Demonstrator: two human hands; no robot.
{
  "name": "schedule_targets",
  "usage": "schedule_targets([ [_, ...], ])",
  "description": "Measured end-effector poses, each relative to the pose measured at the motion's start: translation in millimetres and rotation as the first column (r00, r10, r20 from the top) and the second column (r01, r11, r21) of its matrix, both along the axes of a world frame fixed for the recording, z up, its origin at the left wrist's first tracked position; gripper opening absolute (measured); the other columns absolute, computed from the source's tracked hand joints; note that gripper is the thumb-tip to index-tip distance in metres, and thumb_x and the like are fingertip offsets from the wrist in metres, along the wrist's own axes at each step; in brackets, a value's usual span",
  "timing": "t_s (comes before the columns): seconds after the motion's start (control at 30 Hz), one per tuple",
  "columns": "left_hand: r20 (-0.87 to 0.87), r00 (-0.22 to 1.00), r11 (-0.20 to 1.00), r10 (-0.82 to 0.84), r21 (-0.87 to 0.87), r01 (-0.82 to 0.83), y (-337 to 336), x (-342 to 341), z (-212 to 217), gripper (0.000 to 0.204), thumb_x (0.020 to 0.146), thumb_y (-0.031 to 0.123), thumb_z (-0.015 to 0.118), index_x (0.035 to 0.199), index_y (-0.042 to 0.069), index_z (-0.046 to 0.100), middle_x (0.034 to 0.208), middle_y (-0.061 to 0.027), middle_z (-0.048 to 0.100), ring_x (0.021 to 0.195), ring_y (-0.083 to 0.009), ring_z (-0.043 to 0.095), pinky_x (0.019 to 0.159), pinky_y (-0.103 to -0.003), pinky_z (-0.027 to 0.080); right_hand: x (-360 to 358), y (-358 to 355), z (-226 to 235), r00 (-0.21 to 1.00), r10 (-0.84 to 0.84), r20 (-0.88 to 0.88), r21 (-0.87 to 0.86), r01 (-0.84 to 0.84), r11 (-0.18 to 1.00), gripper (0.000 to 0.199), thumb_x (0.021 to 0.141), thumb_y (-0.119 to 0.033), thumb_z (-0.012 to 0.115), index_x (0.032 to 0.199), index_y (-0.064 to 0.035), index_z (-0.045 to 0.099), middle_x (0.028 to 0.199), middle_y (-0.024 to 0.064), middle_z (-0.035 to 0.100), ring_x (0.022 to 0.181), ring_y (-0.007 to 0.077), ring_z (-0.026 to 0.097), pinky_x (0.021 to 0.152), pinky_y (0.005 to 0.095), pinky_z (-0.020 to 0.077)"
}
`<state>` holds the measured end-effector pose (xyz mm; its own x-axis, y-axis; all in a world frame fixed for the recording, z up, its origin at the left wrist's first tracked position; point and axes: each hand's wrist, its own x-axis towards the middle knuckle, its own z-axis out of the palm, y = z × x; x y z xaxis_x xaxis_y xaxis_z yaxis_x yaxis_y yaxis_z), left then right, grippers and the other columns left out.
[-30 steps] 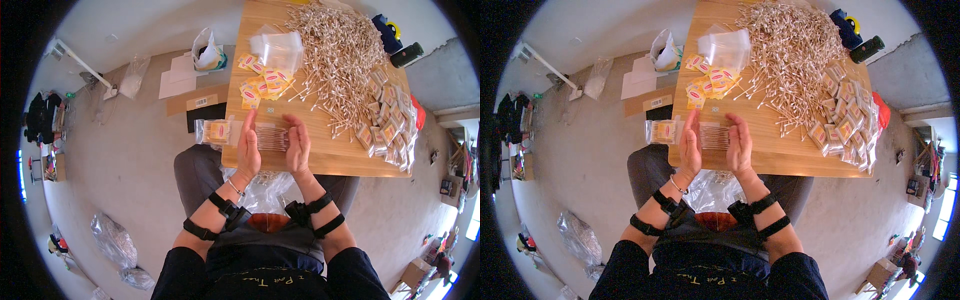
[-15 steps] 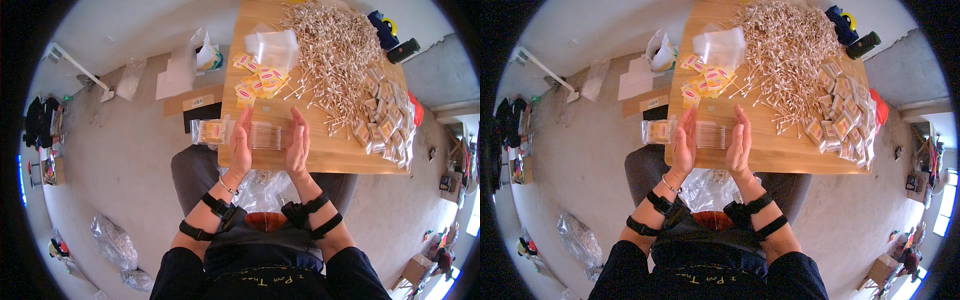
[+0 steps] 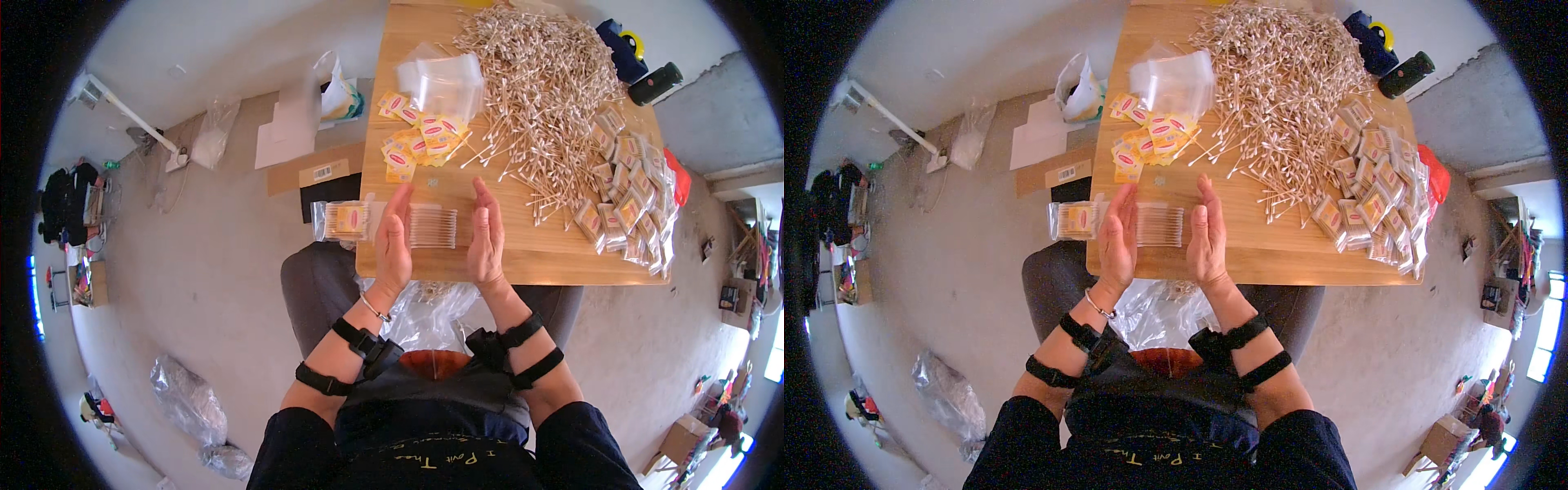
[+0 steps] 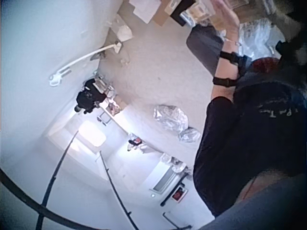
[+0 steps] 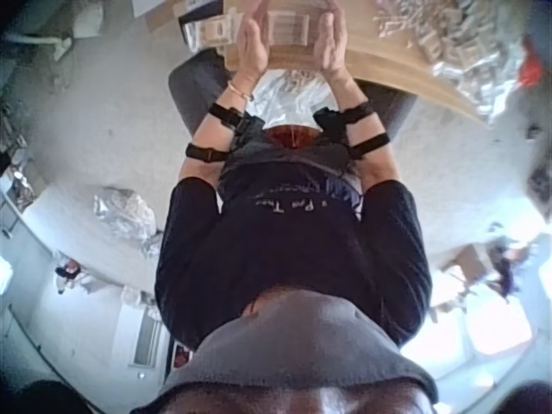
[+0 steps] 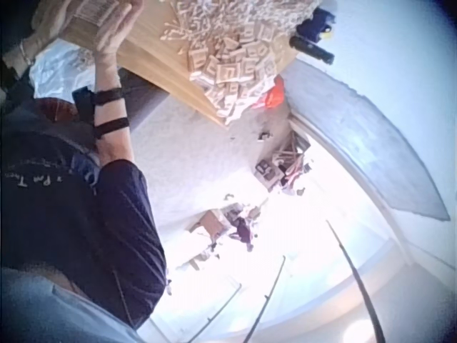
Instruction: Packaging cotton swabs into plastic bags.
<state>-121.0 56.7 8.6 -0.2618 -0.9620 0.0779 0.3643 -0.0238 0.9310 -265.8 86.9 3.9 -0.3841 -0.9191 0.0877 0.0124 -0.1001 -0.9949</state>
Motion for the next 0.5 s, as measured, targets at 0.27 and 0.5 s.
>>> schedule_targets([
  [0.27, -0.055, 0.998, 1.0, 0.024, 0.018, -0.023, 0, 0, -5, 0.068, 0.104, 0.048, 0.034, 0.149, -0.003, 0.026, 0.155, -0.0186, 0.028, 0.147, -0.027, 0.024, 0.121, -0.039, 0.016, -38, -46, 21, 0.587, -0.142, -0.797, -0.021, 0.208, 0.978, 0.031, 0.09, -0.014, 0.061, 0.119, -0.0018, 0.06, 0.112, 0.0195, 0.055, 0.106, 0.0371, 0.053, 0.093, 0.0452, 0.0446],
  [0.5, -0.032, 0.999, 0.999, 0.034, 0.004, -0.034, -3, 5, -23, 0.07, 0.104, 0.048, 0.037, 0.149, -0.004, 0.025, 0.156, -0.0188, 0.027, 0.147, -0.0286, 0.022, 0.121, -0.04, 0.014, -28, -84, 33, 0.547, 0.008, -0.837, 0.312, 0.467, 0.827, 0.029, 0.081, -0.033, 0.069, 0.092, -0.0062, 0.067, 0.105, 0.0114, 0.063, 0.109, 0.0307, 0.056, 0.09, 0.042, 0.0462],
])
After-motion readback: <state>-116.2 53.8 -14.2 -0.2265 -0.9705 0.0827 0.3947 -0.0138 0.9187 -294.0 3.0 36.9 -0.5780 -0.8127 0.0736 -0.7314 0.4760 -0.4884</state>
